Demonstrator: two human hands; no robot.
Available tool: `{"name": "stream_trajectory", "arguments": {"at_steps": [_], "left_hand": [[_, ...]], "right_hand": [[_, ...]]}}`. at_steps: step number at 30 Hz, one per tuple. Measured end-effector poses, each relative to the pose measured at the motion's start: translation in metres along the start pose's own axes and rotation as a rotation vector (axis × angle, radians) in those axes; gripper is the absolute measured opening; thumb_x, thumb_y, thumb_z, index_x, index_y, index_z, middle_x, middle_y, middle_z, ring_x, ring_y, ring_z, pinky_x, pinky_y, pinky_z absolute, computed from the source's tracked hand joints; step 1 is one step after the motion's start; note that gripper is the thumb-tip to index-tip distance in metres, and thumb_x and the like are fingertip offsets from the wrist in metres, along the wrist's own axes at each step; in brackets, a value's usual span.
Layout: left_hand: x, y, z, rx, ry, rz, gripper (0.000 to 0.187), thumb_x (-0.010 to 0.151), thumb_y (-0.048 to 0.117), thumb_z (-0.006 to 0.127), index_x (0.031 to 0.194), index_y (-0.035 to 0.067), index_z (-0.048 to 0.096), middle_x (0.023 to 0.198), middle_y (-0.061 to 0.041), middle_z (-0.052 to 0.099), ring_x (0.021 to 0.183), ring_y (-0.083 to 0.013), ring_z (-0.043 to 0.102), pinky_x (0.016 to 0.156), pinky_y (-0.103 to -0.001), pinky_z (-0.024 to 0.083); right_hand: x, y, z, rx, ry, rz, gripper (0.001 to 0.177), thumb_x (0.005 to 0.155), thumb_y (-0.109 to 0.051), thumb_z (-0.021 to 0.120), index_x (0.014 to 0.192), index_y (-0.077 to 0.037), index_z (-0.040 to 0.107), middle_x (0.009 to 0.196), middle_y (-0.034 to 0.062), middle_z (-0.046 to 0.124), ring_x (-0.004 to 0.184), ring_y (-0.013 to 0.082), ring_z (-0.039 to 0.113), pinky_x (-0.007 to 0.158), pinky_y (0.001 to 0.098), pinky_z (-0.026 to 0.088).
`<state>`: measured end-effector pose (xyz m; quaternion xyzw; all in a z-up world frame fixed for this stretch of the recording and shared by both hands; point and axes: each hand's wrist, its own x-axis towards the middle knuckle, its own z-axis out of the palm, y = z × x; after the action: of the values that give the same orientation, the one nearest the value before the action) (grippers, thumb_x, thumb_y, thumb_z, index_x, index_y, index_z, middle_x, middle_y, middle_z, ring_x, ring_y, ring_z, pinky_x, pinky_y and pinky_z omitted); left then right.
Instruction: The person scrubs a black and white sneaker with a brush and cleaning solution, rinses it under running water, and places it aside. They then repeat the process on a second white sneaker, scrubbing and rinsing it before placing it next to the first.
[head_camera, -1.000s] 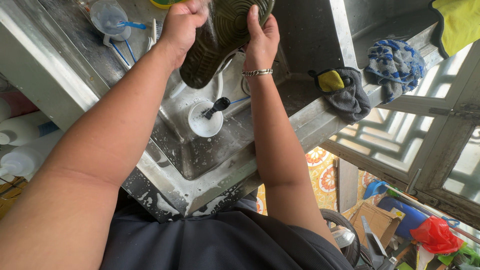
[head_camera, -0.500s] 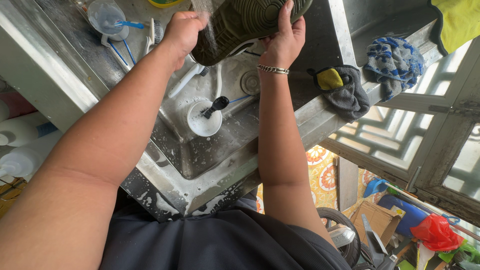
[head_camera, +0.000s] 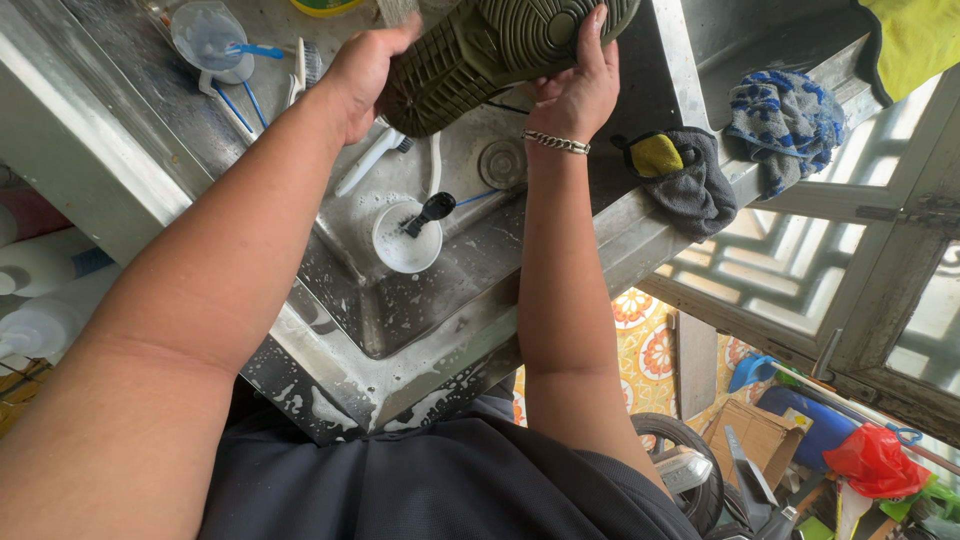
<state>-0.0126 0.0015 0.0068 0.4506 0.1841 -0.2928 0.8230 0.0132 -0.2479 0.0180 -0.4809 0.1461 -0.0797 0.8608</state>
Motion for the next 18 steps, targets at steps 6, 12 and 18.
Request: {"name": "stream_trajectory", "arguments": {"at_steps": [6,12,18], "left_hand": [[-0.039,0.002,0.029,0.639,0.025,0.633,0.046,0.082,0.034,0.086,0.109,0.001,0.069,0.107,-0.015,0.078,0.094,-0.0292,0.074,0.083,-0.039,0.059],[-0.102,-0.008,0.037,1.308,0.277,0.671,0.042,0.083,0.026,0.086,0.101,0.002,0.056,0.09,-0.022,0.07,0.083,-0.0448,0.068,0.068,-0.054,0.052],[-0.131,-0.021,0.025,1.19,0.202,0.776,0.033,0.093,0.019,0.082,0.103,0.005,0.053,0.091,-0.019,0.066,0.082,-0.0409,0.067,0.071,-0.049,0.053]], "right_hand": [[0.004,0.046,0.004,0.036,0.148,0.35,0.062,0.097,-0.052,0.053,0.127,0.001,0.061,0.12,0.0171,0.07,0.103,0.0315,0.071,0.091,0.0488,0.058],[-0.032,0.059,0.035,0.103,-0.329,0.668,0.082,0.088,-0.071,0.052,0.126,0.0,0.064,0.113,0.0163,0.074,0.1,0.0292,0.072,0.091,0.0473,0.059],[-0.05,0.087,0.043,0.035,-0.129,0.652,0.052,0.101,-0.044,0.066,0.126,0.002,0.065,0.11,0.0133,0.072,0.095,0.0252,0.069,0.085,0.0429,0.057]]}}
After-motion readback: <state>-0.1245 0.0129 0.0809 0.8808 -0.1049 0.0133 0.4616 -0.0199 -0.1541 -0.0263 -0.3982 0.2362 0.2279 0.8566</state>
